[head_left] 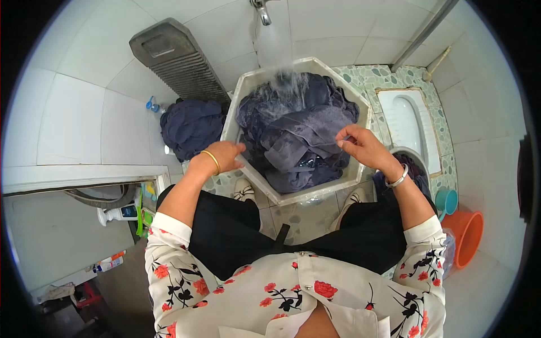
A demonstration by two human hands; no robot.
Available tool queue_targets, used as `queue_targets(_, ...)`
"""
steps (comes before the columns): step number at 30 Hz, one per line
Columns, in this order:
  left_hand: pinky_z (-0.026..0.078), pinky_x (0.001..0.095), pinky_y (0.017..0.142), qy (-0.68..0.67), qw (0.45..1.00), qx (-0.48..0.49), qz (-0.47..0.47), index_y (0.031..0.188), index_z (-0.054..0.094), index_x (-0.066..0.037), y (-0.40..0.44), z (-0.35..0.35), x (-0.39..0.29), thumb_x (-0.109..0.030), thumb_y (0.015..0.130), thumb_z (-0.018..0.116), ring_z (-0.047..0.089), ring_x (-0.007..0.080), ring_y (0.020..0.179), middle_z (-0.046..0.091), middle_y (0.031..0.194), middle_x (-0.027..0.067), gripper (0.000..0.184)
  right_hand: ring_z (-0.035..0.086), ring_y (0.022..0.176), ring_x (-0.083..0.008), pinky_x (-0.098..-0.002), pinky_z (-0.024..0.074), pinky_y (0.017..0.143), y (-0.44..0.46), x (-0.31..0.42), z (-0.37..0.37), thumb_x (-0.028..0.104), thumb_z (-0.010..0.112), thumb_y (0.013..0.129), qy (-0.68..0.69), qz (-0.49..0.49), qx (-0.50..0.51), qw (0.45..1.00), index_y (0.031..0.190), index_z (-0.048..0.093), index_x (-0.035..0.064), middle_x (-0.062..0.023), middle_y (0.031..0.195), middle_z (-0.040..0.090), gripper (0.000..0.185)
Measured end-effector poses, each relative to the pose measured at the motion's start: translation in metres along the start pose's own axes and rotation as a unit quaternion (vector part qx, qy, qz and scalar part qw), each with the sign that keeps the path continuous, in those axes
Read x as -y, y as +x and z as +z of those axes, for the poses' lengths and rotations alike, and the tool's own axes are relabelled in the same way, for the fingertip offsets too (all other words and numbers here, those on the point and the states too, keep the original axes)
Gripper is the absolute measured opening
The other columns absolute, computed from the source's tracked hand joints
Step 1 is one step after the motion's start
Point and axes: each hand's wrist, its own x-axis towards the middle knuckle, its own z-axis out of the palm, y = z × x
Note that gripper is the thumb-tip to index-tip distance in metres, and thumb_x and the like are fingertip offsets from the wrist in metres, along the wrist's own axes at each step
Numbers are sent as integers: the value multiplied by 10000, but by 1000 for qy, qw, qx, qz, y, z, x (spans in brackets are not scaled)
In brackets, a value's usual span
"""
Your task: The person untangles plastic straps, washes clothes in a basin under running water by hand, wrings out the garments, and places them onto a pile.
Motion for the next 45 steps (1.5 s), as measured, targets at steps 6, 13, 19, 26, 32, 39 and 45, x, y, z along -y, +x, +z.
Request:
queue_targets(6,443,404,821,-30,986,-146,76,1160,503,-45,-2,-12,-1,-223,768,649,545,343,955,574,1003,172,455,563,709,-204,-315,449,643,9,2,9,155,607,800,-10,-31,21,999,856,601,6,-122,813,579,159)
queue_targets(13,450,413,815,-15,992,-115,46,1136,522,-62,-5,-23,-7,-210,759,664,555,345,940,570,980,168,429,591,746,-270,-353,456,665,16,-2,14,173,606,796,-39,-70,53,995,852,601,0,-155,797,609,183)
queue_targets(19,448,416,791,-6,989,-132,62,1136,507,-46,-2,-18,-6,-196,753,667,556,361,904,566,941,182,441,591,737,-277,-347,456,662,17,-2,14,179,609,803,-40,-64,80,994,870,607,0,-160,805,614,192)
queue_targets(26,450,411,796,-9,989,-129,73,1139,506,-40,-1,-18,-7,-190,750,673,555,363,906,570,952,183,449,594,736,-273,-347,455,659,17,-10,16,186,608,804,-44,-90,70,993,863,610,5,-152,793,619,190)
queue_targets(32,450,412,798,-14,990,-120,70,1147,506,-43,1,-19,-9,-196,752,670,555,357,913,572,957,185,455,591,715,-286,-351,449,646,16,-12,19,191,603,796,-44,-86,76,992,836,605,9,-146,759,619,186)
queue_targets(39,449,412,802,-6,990,-120,70,1147,507,-47,4,-18,-6,-203,749,672,553,358,918,573,956,182,459,584,700,-289,-357,442,632,18,-14,20,185,601,791,-47,-81,79,993,822,595,4,-145,740,613,184)
queue_targets(45,449,412,804,-24,991,-115,71,1140,510,-44,3,-20,-8,-198,749,674,553,360,913,573,952,185,451,584,712,-302,-363,440,640,19,-14,20,185,603,788,-60,-100,83,990,817,586,1,-155,752,614,187)
